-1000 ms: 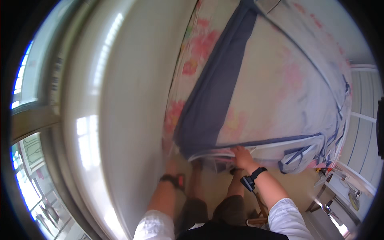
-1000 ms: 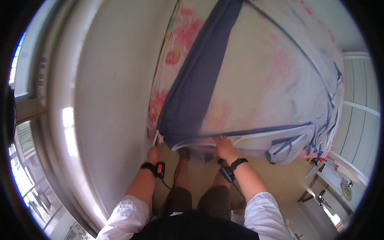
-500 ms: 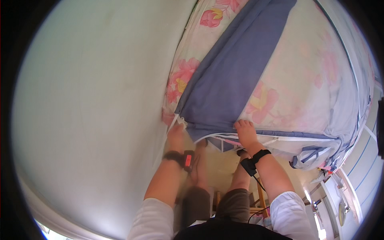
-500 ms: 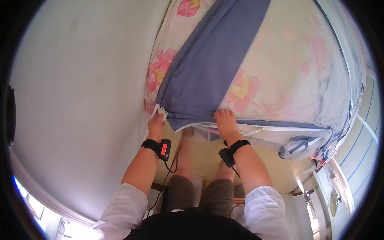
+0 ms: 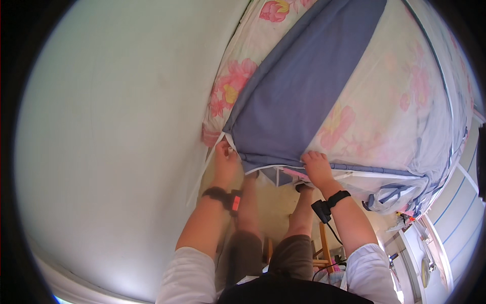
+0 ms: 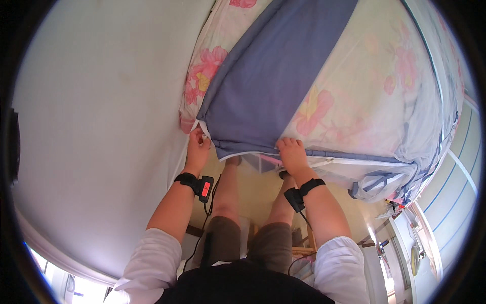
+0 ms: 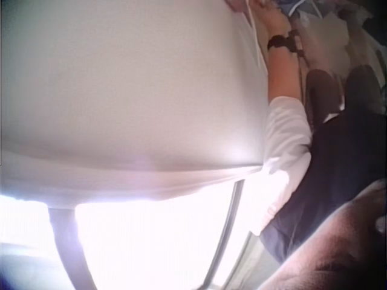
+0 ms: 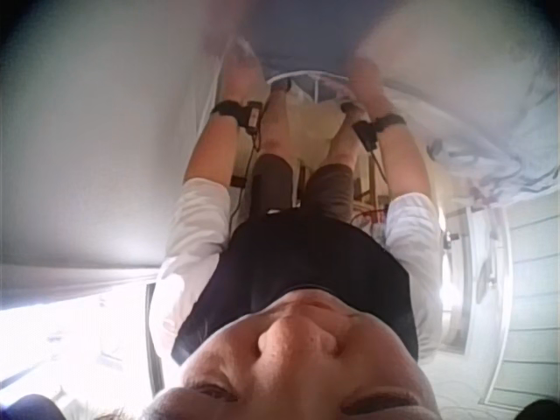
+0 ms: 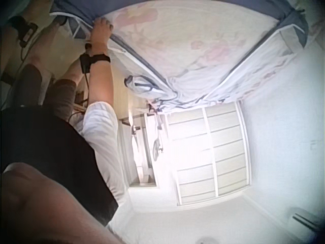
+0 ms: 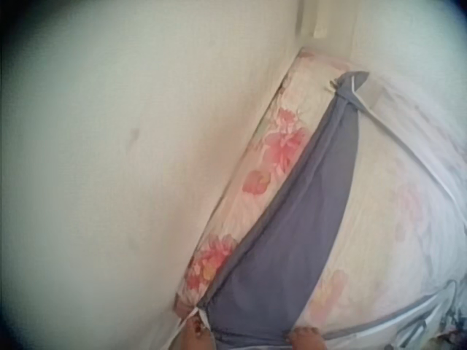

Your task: The person disassembles a mosquito net by removing white poles from the fabric sleeves, unzipping sections, and gathering the netting material on a bed.

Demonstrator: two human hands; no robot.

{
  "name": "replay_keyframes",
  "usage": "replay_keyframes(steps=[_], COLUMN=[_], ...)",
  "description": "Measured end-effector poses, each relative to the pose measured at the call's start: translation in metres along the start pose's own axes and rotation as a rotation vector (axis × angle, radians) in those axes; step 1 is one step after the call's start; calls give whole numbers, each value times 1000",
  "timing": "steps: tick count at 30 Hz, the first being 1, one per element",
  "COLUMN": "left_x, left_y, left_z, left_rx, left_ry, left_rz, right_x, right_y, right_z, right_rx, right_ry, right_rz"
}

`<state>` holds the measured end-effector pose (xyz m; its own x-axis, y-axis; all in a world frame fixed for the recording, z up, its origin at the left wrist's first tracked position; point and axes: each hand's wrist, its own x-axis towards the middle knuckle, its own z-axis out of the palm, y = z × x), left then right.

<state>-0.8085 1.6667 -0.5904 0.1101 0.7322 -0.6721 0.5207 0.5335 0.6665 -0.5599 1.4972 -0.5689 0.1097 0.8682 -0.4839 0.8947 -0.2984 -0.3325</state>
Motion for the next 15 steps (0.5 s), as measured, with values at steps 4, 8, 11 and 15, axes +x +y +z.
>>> replay_keyframes(steps=[4, 8, 11, 15], left_x=[-1, -12, -27, -45], left_y=[-11, -2, 8, 15], left_z=[-26, -52, -66, -77], left_rx=[287, 435, 382, 837], left_ry=[23, 106, 29, -197], left_rz=[73, 219, 230, 408], right_x=[-28, -72, -103, -136], right_y=[26, 86, 130, 163], right_z=[4, 5, 4, -6], right_rx=[-76, -283, -426, -395], right_ry=[-53, -176, -175, -118], right_rz=[53, 249, 406, 540])
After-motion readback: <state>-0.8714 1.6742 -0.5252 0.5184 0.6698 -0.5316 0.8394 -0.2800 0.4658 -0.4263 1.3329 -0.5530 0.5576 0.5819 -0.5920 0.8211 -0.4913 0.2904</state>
